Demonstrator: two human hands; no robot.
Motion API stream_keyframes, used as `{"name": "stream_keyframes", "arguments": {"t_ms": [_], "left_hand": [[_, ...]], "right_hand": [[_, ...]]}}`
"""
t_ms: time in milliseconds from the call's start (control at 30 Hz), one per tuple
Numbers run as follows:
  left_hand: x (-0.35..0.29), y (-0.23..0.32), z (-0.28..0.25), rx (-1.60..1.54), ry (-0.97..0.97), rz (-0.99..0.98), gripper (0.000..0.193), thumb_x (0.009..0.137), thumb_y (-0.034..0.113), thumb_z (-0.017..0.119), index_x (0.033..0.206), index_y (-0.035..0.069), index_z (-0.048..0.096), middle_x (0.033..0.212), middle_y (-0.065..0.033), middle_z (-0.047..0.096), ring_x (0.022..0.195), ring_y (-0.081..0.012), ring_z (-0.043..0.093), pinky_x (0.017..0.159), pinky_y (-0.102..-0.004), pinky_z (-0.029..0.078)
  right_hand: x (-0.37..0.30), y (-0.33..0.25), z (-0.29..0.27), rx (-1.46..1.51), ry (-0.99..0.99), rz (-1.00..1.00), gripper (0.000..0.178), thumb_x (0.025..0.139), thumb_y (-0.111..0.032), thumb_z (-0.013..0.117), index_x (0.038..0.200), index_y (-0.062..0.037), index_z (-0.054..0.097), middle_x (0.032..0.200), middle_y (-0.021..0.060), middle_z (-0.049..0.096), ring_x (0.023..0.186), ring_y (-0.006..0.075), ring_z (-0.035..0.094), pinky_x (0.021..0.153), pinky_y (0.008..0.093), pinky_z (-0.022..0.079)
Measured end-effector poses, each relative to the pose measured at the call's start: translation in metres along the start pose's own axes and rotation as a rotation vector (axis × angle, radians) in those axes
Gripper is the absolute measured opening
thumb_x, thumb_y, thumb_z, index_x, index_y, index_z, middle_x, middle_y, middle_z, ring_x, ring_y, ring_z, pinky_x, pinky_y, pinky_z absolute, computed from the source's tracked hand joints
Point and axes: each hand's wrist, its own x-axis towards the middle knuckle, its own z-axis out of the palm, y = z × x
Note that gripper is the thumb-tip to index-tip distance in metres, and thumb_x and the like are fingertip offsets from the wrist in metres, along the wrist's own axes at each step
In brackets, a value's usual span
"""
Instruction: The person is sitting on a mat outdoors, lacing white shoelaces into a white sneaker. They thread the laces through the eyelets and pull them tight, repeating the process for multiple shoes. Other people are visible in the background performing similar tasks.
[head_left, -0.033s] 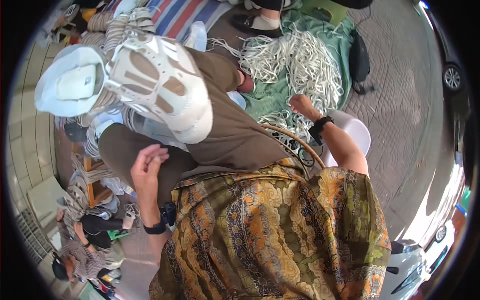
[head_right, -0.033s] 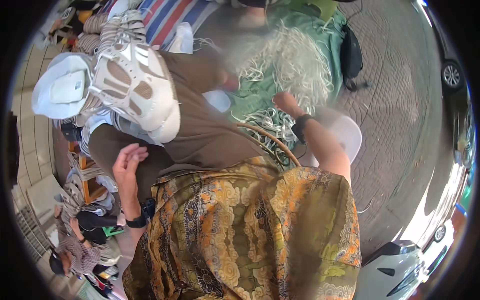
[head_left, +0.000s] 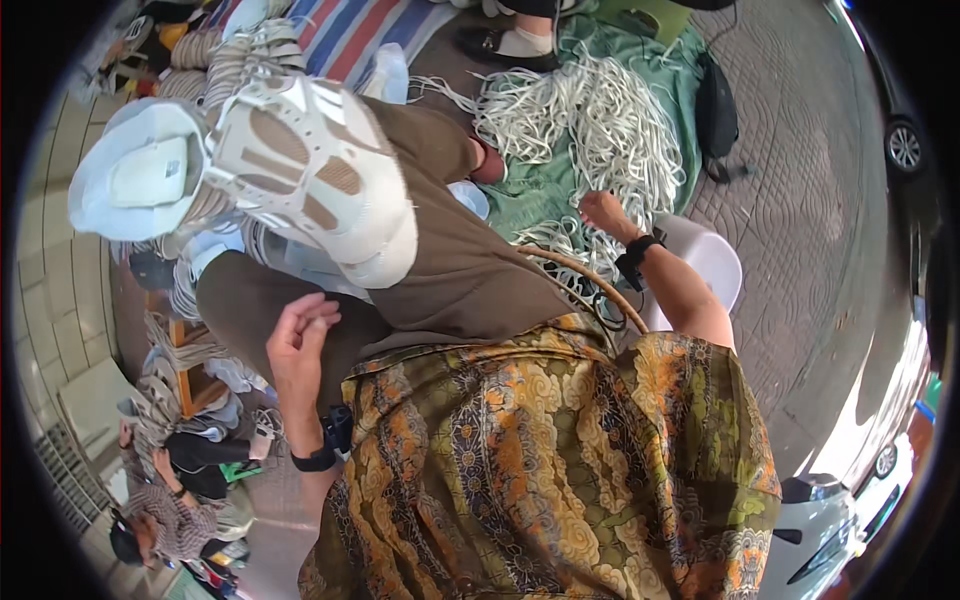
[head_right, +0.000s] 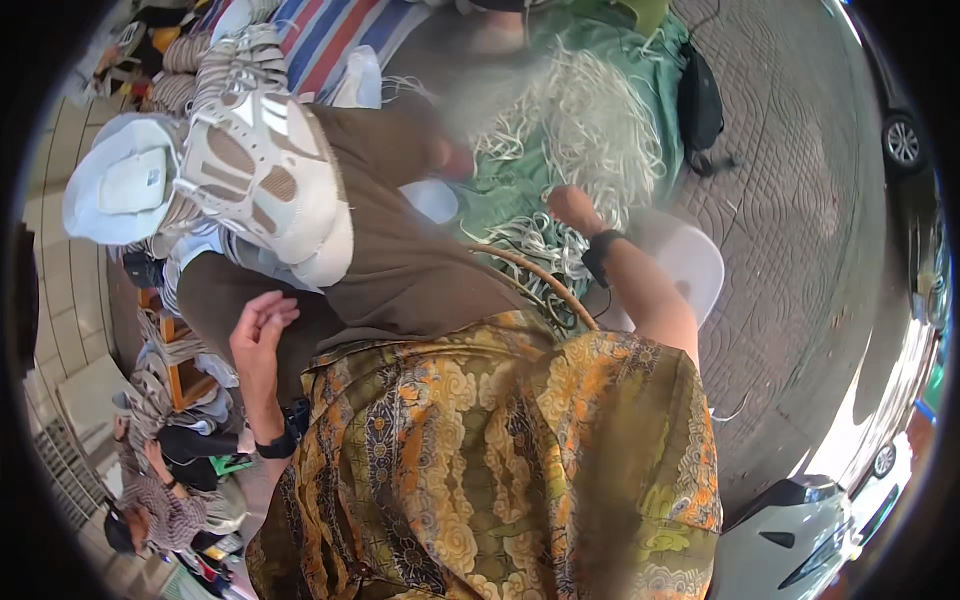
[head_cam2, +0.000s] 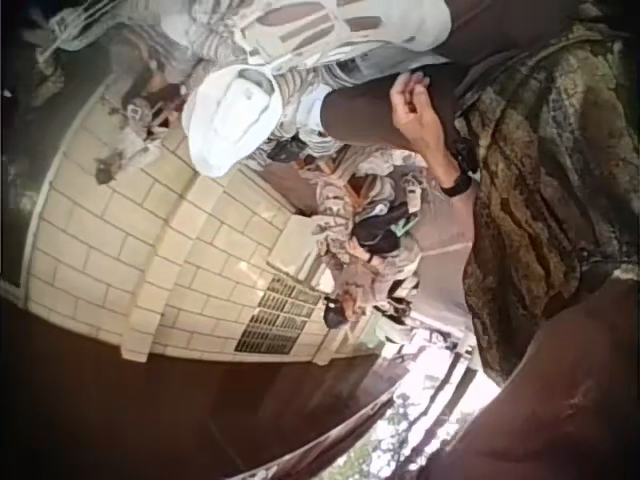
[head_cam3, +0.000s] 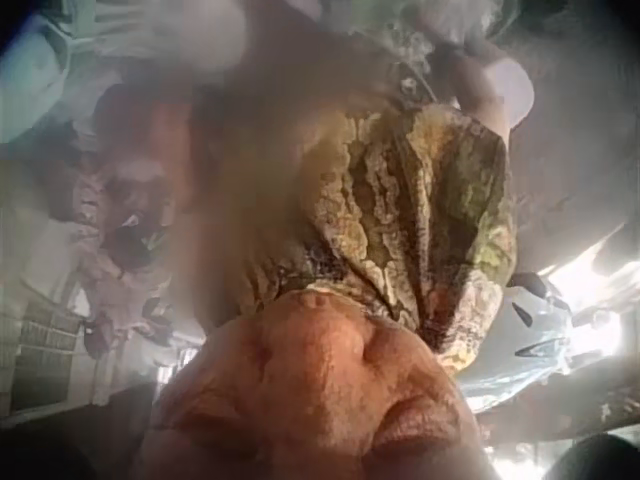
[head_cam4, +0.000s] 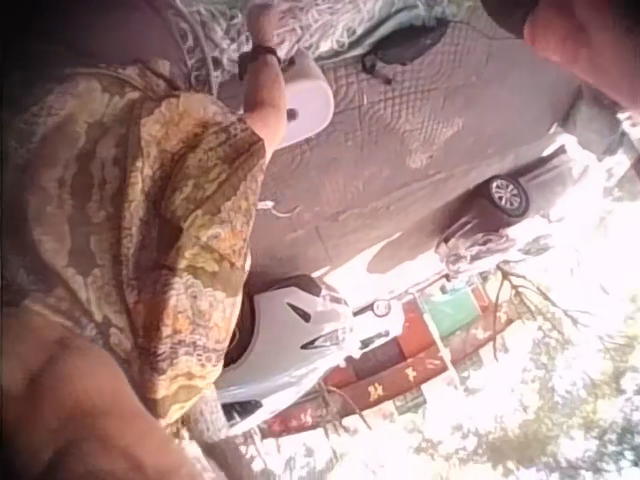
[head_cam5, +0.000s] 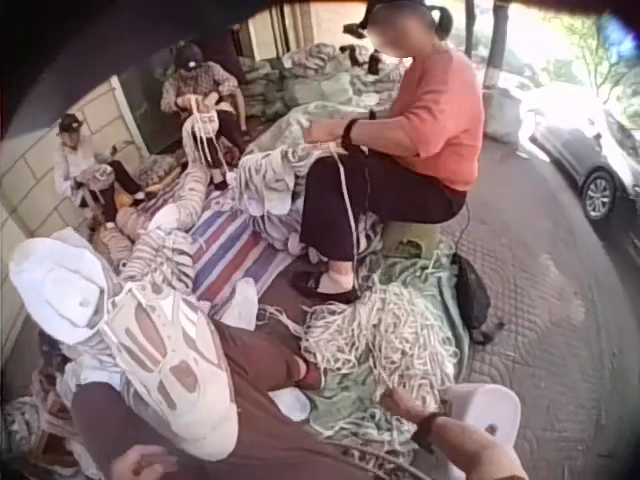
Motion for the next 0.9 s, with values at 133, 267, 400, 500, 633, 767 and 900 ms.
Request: {"name": "stream_keyframes", "arguments": {"t_ms": [133, 267, 400, 500, 633, 767, 900], "left_hand": [[0.005, 0.012, 0.009, 0.152, -0.13, -0.016, 0.031, 0.091, 0.001, 0.053, 0.121, -0.003, 0.053, 0.108, -0.0147, 0.064, 0.098, -0.0188, 0.062, 0.088, -0.0293, 0.047], [0.01, 0.027, 0.021, 0.196, -0.157, -0.023, 0.03, 0.091, 0.002, 0.054, 0.12, -0.003, 0.054, 0.108, -0.0136, 0.064, 0.098, -0.019, 0.061, 0.09, -0.0298, 0.046], [0.012, 0.03, 0.032, 0.238, -0.171, -0.026, 0.025, 0.091, 0.003, 0.055, 0.116, -0.003, 0.055, 0.104, -0.0108, 0.064, 0.097, -0.0177, 0.06, 0.09, -0.0292, 0.045], [0.014, 0.03, 0.03, 0.288, -0.171, -0.033, 0.022, 0.091, 0.002, 0.055, 0.113, -0.003, 0.056, 0.101, -0.0094, 0.065, 0.096, -0.0164, 0.06, 0.09, -0.0283, 0.044], [0.015, 0.034, 0.038, 0.254, -0.162, -0.053, 0.02, 0.091, 0.002, 0.055, 0.111, -0.002, 0.056, 0.099, -0.0085, 0.065, 0.095, -0.0152, 0.06, 0.089, -0.0276, 0.044], [0.012, 0.036, 0.038, 0.257, -0.145, -0.083, 0.019, 0.092, 0.001, 0.055, 0.111, -0.002, 0.056, 0.099, -0.0081, 0.065, 0.095, -0.0149, 0.06, 0.089, -0.0275, 0.044], [0.011, 0.032, 0.036, 0.242, -0.142, -0.066, 0.02, 0.092, 0.002, 0.055, 0.111, -0.002, 0.056, 0.1, -0.0086, 0.065, 0.095, -0.0148, 0.06, 0.088, -0.0275, 0.044]], "right_hand": [[-0.018, 0.033, 0.014, -0.006, 0.108, 0.054, 0.019, 0.081, -0.015, 0.052, 0.079, 0.0003, 0.063, 0.064, 0.0146, 0.064, 0.059, 0.0296, 0.065, 0.058, 0.04, 0.051], [-0.024, 0.062, 0.027, -0.041, 0.145, 0.09, 0.02, 0.08, -0.016, 0.052, 0.081, -0.0021, 0.066, 0.081, 0.0186, 0.067, 0.074, 0.0371, 0.064, 0.065, 0.0454, 0.05], [-0.032, 0.048, 0.034, -0.102, 0.224, 0.179, 0.019, 0.081, -0.018, 0.054, 0.087, -0.0071, 0.068, 0.092, 0.0173, 0.068, 0.086, 0.0384, 0.064, 0.073, 0.047, 0.05], [-0.027, 0.033, 0.04, -0.121, 0.294, 0.228, 0.022, 0.083, -0.019, 0.054, 0.098, -0.0107, 0.068, 0.093, 0.0178, 0.068, 0.089, 0.0385, 0.064, 0.077, 0.0472, 0.05], [-0.018, 0.017, 0.028, -0.302, 0.331, 0.127, 0.025, 0.084, -0.019, 0.054, 0.105, -0.0143, 0.065, 0.09, 0.0182, 0.068, 0.088, 0.0381, 0.064, 0.075, 0.0475, 0.05], [0.004, 0.008, 0.029, -0.522, 0.204, 0.117, 0.026, 0.084, -0.017, 0.055, 0.108, -0.0144, 0.064, 0.091, 0.0174, 0.068, 0.087, 0.0361, 0.065, 0.074, 0.0454, 0.05], [0.016, 0.007, 0.033, -0.603, 0.192, 0.126, 0.023, 0.084, -0.011, 0.05, 0.105, -0.0096, 0.062, 0.091, 0.0168, 0.068, 0.089, 0.036, 0.065, 0.074, 0.0453, 0.051]]}}
